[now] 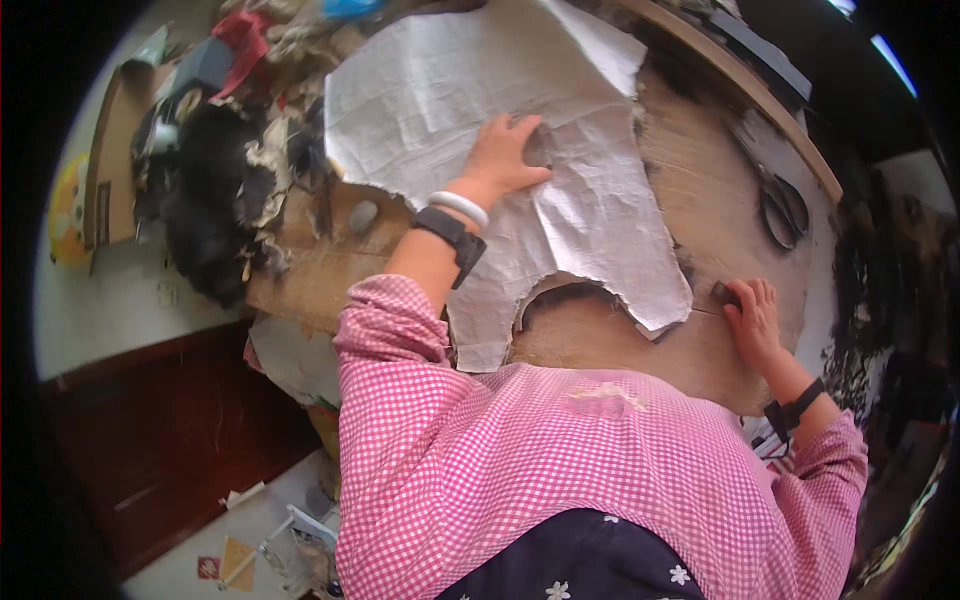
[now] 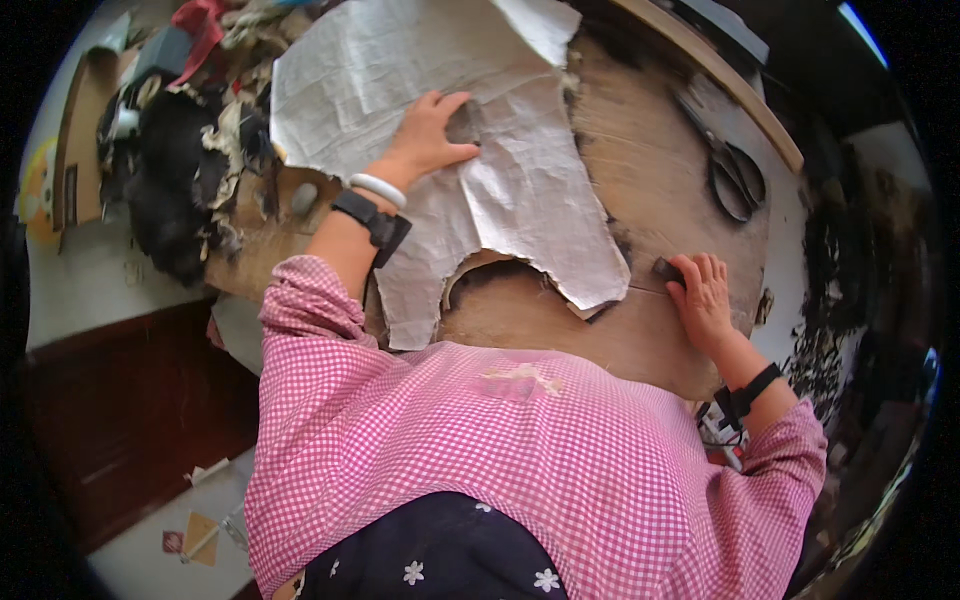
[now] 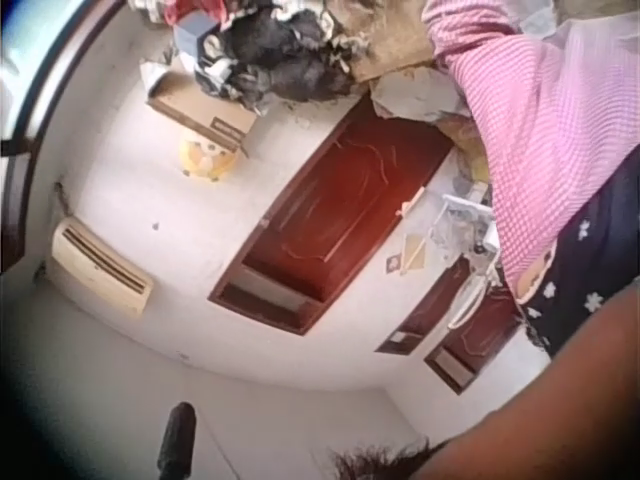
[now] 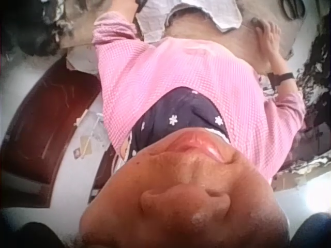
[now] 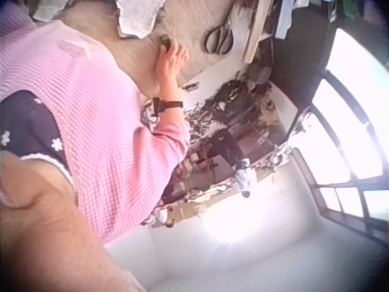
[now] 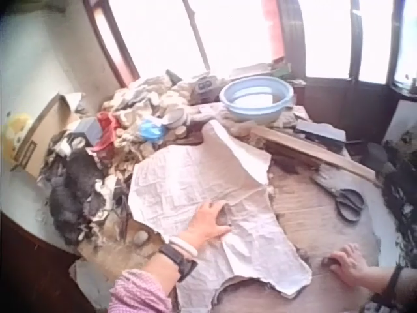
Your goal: The recorder trims, sorts, and organizes animal pelts and leather scraps on a workshop table.
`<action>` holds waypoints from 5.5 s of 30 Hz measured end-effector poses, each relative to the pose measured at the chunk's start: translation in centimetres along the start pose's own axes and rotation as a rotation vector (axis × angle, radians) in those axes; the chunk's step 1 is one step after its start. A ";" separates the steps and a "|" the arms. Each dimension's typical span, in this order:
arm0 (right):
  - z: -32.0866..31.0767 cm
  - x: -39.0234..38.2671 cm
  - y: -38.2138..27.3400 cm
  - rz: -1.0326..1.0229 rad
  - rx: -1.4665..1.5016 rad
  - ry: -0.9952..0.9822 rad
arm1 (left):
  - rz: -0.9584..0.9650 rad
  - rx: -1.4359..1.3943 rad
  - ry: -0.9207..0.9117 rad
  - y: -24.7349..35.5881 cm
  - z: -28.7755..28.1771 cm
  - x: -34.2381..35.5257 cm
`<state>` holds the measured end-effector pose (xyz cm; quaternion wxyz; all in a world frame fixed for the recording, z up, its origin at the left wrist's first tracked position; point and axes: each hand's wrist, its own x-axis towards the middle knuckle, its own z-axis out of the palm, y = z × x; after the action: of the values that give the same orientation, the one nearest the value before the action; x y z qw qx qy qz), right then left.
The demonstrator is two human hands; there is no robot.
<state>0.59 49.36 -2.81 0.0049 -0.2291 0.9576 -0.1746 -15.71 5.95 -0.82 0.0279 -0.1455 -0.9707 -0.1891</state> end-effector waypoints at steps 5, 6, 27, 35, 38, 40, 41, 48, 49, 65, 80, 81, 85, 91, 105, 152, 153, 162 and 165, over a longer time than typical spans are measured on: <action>-0.6 0.4 0.3 -0.003 0.017 -0.001 | -0.003 0.013 0.021 2.2 0.1 0.7; -0.6 0.4 0.4 -0.027 0.029 -0.007 | 0.002 0.017 0.051 3.1 0.1 0.8; -0.1 0.1 0.7 -0.035 0.023 0.017 | 0.450 -0.262 -0.084 15.8 4.1 2.5; 0.0 0.1 0.6 -0.059 0.012 0.035 | 0.129 0.000 -0.138 8.8 -0.4 -16.6; 0.2 0.1 0.7 -0.074 -0.012 0.044 | -0.101 0.028 0.046 8.2 0.2 -21.4; 0.5 0.0 0.8 -0.092 -0.031 0.051 | -0.316 -0.156 0.306 8.2 0.8 -23.0; 0.6 -0.2 0.9 -0.068 -0.025 0.057 | -0.337 -0.158 0.327 7.8 1.1 -23.8; 1.8 -0.1 1.3 -0.071 -0.092 0.081 | -0.556 -0.340 0.494 6.4 -1.5 -24.5; 1.6 -0.1 1.4 -0.083 -0.105 0.084 | -0.559 -0.348 0.510 6.9 -2.3 -24.0; -4.2 3.2 -9.3 -0.250 0.322 -0.055 | -0.213 -0.701 0.566 15.8 -6.8 -17.0; -3.0 7.5 -8.0 -0.214 0.589 -0.227 | -0.683 -0.261 0.687 8.2 -6.4 -32.0; -2.8 8.0 -8.2 -0.225 0.615 -0.253 | -0.661 0.057 0.714 8.7 -6.0 -32.2; -0.2 12.5 -7.9 -0.205 0.750 -0.313 | -0.686 -0.279 0.445 12.1 -3.2 -29.9; 0.6 19.3 -8.9 0.091 1.185 -0.389 | -0.715 -0.659 0.223 15.9 1.6 -27.2; 2.9 26.6 -7.8 0.412 1.501 -0.235 | -0.496 -1.353 0.454 17.1 -5.0 -25.7; -0.5 20.2 -13.4 -1.090 -0.122 -0.027 | -0.331 0.102 0.248 15.8 -1.7 -27.5; -1.3 20.1 -14.1 -1.086 -0.120 -0.010 | -0.326 0.141 0.213 15.2 -1.4 -27.0; -8.4 17.2 -16.3 -0.813 0.023 0.193 | -0.433 -0.498 0.476 6.3 -10.2 -23.5; -9.6 16.8 -14.5 -0.818 0.089 0.306 | -0.499 -0.991 0.639 1.2 -16.8 -20.6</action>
<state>-8.94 33.07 12.23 -0.1966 -0.5604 0.7695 -0.2349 4.37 -4.91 12.94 0.2004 0.1526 -0.7167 -0.6503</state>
